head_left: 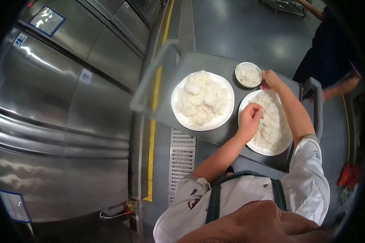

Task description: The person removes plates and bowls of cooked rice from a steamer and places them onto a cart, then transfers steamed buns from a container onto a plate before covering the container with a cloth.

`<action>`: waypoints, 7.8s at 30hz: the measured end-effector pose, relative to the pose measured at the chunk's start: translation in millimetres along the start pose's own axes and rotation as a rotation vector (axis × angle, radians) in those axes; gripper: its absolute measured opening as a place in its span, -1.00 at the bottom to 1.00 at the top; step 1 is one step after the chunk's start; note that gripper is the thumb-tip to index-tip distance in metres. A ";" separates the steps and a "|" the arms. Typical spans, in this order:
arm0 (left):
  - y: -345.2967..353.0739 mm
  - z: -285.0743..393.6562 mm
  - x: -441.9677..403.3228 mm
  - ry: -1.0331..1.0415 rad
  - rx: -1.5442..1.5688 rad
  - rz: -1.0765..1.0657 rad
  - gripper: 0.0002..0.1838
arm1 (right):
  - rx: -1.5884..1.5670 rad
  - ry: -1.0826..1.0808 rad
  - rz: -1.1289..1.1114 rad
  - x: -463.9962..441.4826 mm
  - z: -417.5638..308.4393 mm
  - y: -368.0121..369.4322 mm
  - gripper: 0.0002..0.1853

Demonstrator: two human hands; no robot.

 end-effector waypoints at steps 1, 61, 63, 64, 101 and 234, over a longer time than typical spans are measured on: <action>-2.3 -2.5 -4.8 -0.069 0.085 0.084 -0.92 | 0.213 -0.127 0.137 2.8 -4.1 -8.1 -0.71; -86.0 367.8 880.4 0.365 -0.810 1.495 -0.86 | 0.073 0.200 -1.926 921.7 208.9 457.6 -0.92; -66.2 390.2 921.9 0.218 -1.440 1.465 -0.88 | 0.087 0.285 -1.899 964.1 232.8 464.3 -0.91; -63.7 407.0 938.7 0.126 -1.760 1.408 -0.89 | 0.145 0.295 -1.906 983.6 239.3 474.6 -0.88; -227.1 637.0 1539.4 -0.293 -2.338 1.030 -0.86 | -0.507 -2.478 -0.228 1792.8 11.4 615.0 -0.62; -326.2 271.3 88.6 -0.534 -1.177 0.582 -0.20 | 0.987 0.120 0.654 460.8 -151.7 -45.7 -0.21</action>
Point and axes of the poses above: each hand's wrist, its own x-axis away from the middle knuckle, its own y-axis out of the palm, z = x × y, the point moved 3 cm from there along -x, towards the middle knuckle, and after that the axes turned 11 degrees about y, right-handed, at the moved point
